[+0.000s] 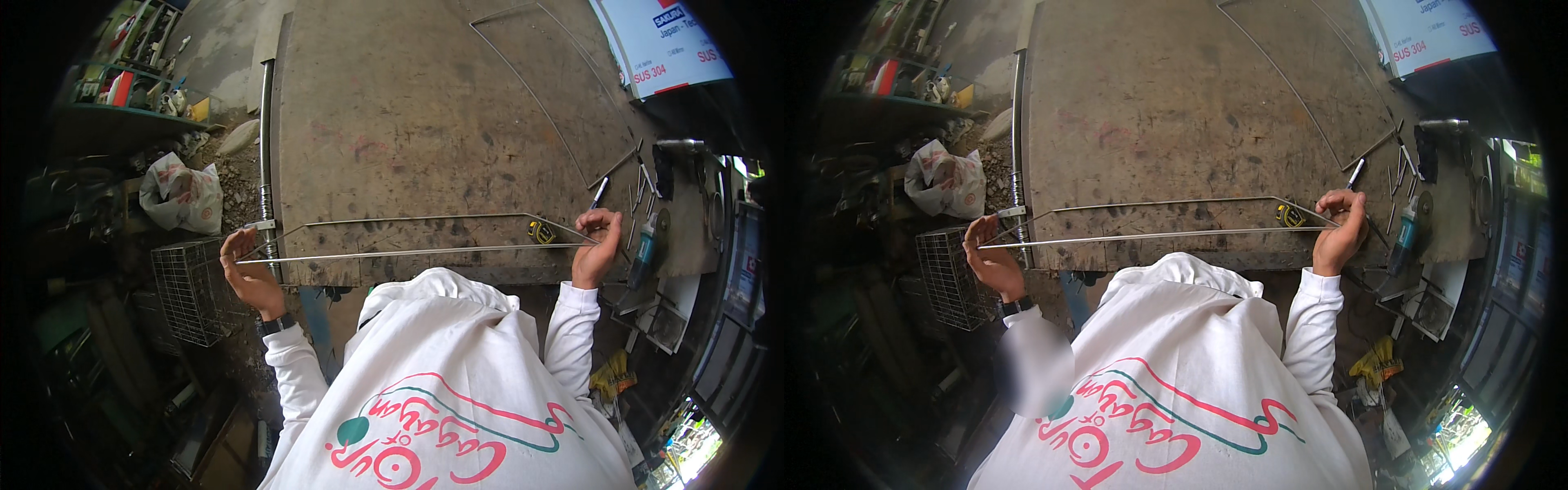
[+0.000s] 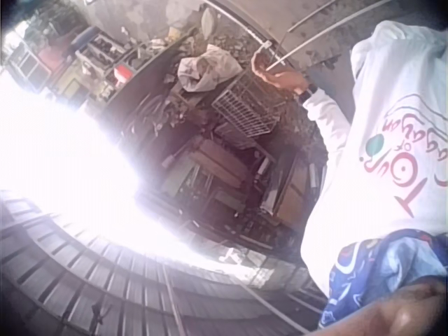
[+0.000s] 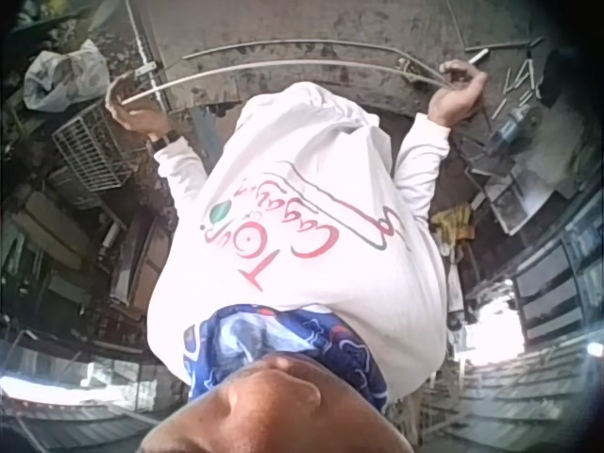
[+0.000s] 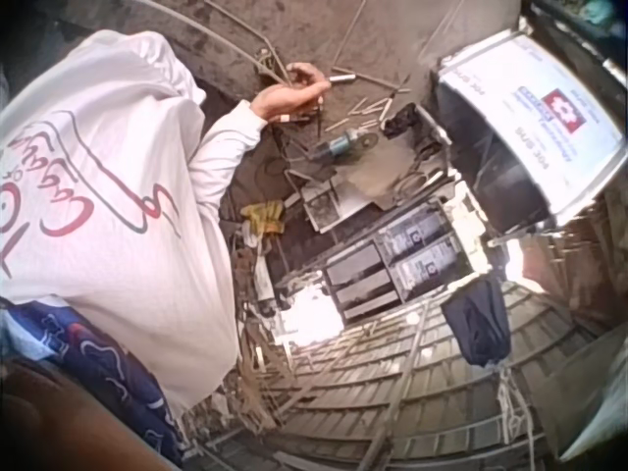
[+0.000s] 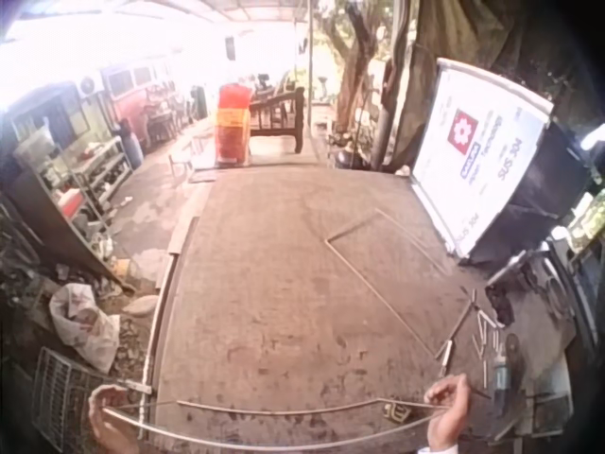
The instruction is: The person assembles a rectangular metal frame on a workbench using a welding tool to tack joints and a tape measure to verify dimensions. The person repeatedly measures the frame sides and diagonals, adjusts the frame, and then moves a metal wire cage to the workbench.
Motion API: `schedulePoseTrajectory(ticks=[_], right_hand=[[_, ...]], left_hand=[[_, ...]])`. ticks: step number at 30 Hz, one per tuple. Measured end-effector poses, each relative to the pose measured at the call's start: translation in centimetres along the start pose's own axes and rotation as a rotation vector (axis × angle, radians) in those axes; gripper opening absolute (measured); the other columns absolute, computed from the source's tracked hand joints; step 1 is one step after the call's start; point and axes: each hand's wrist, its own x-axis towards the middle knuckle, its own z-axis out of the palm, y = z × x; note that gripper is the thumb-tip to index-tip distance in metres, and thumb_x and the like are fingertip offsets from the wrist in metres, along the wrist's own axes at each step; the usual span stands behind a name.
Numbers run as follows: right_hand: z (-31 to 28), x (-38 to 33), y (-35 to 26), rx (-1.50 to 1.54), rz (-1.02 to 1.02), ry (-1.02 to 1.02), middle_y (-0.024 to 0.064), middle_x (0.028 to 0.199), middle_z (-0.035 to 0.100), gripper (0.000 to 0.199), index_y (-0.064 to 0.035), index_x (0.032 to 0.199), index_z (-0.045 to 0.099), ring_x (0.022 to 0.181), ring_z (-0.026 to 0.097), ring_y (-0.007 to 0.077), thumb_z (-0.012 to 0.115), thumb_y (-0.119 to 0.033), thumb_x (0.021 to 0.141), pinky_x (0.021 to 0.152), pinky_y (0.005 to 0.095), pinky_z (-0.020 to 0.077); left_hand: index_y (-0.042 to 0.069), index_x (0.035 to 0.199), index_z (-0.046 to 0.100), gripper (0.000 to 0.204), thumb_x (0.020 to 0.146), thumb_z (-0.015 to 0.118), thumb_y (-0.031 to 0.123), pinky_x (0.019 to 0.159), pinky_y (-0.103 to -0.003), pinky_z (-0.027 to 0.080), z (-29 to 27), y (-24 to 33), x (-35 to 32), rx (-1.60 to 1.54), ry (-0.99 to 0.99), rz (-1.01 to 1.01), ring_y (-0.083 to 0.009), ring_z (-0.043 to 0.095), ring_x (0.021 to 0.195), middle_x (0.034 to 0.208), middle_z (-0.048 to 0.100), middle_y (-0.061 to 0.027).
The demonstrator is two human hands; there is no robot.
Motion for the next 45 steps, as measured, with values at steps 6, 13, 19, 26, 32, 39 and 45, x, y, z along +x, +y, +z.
schedulePoseTrajectory(ticks=[6,13,19,26,32,39,45], right_hand=[[-0.2,0.0,0.0,-0.211,-0.018,-0.008,0.0087,0.086,0.065,0.047,-0.0001,0.094,0.067,0.079,0.062,0.0186,0.048,-0.039,0.112,0.074,0.0328,0.0497],[-7.2,-5.9,-3.9,-0.695,0.814,-0.429,0.0069,0.072,0.068,0.026,-0.0002,0.115,0.067,0.050,0.058,0.0117,0.061,-0.024,0.105,0.045,0.0268,0.0455],[6.5,3.5,5.8,-0.405,0.295,-0.579,0.0085,0.114,0.074,0.047,-0.0004,0.147,0.058,0.098,0.073,0.0141,0.066,-0.026,0.108,0.083,0.0310,0.0583],[17.3,8.2,5.8,-0.549,-0.050,-0.354,0.0203,0.128,0.075,0.053,0.0031,0.132,0.070,0.117,0.073,0.0283,0.064,-0.043,0.107,0.100,0.0376,0.0565],[4.1,-3.9,10.9,-0.677,0.145,-0.556,0.0059,0.076,0.067,0.030,0.0023,0.101,0.071,0.072,0.057,0.0123,0.067,-0.027,0.105,0.069,0.0337,0.0492],[-16.2,-20.9,12.0,-0.849,0.464,-0.112,0.0079,0.076,0.073,0.024,0.0032,0.096,0.072,0.066,0.067,0.0142,0.068,-0.020,0.103,0.064,0.0338,0.0540],[-20.3,-26.4,12.8,-0.796,0.607,0.073,0.0100,0.081,0.075,0.020,0.0026,0.100,0.073,0.070,0.069,0.0155,0.068,-0.017,0.102,0.066,0.0343,0.0553]], left_hand=[[-0.001,0.133,0.061,0.056,0.112,0.041,0.046,0.109,-0.043,0.048,0.2,0.1,-0.2,0.215,0.075,-0.135,-0.0281,0.064,0.121,0.124,0.069,-0.0169],[-0.002,0.144,0.054,0.051,0.103,0.069,0.024,0.096,-0.033,0.054,-4.0,5.9,-6.1,0.076,0.059,-0.666,-0.0193,0.067,0.108,0.132,0.069,-0.0156],[0.002,0.134,0.059,0.034,0.108,0.065,0.022,0.090,-0.031,0.054,-8.6,-1.8,-4.4,-0.126,0.173,-0.725,-0.0160,0.065,0.101,0.122,0.071,-0.0092],[-0.006,0.142,0.053,0.063,0.117,0.033,0.048,0.104,-0.039,0.057,2.4,-16.3,-8.3,-0.239,-0.042,-1.004,-0.0307,0.067,0.120,0.135,0.066,-0.0225],[-0.003,0.163,0.016,0.079,0.114,0.031,0.057,0.109,-0.042,0.056,16.6,-16.4,-7.1,-0.546,-0.264,-1.366,-0.0370,0.066,0.127,0.151,0.056,-0.0284],[-0.006,0.128,0.068,0.055,0.110,0.060,0.046,0.092,-0.039,0.061,15.7,-15.8,-3.3,0.021,-0.730,-1.171,-0.0247,0.075,0.098,0.111,0.077,-0.0122],[0.006,0.114,0.078,0.027,0.093,0.078,0.025,0.096,-0.043,0.053,11.1,-19.0,-0.3,0.664,-0.679,-0.106,-0.0314,0.069,0.106,0.111,0.072,-0.0154]])
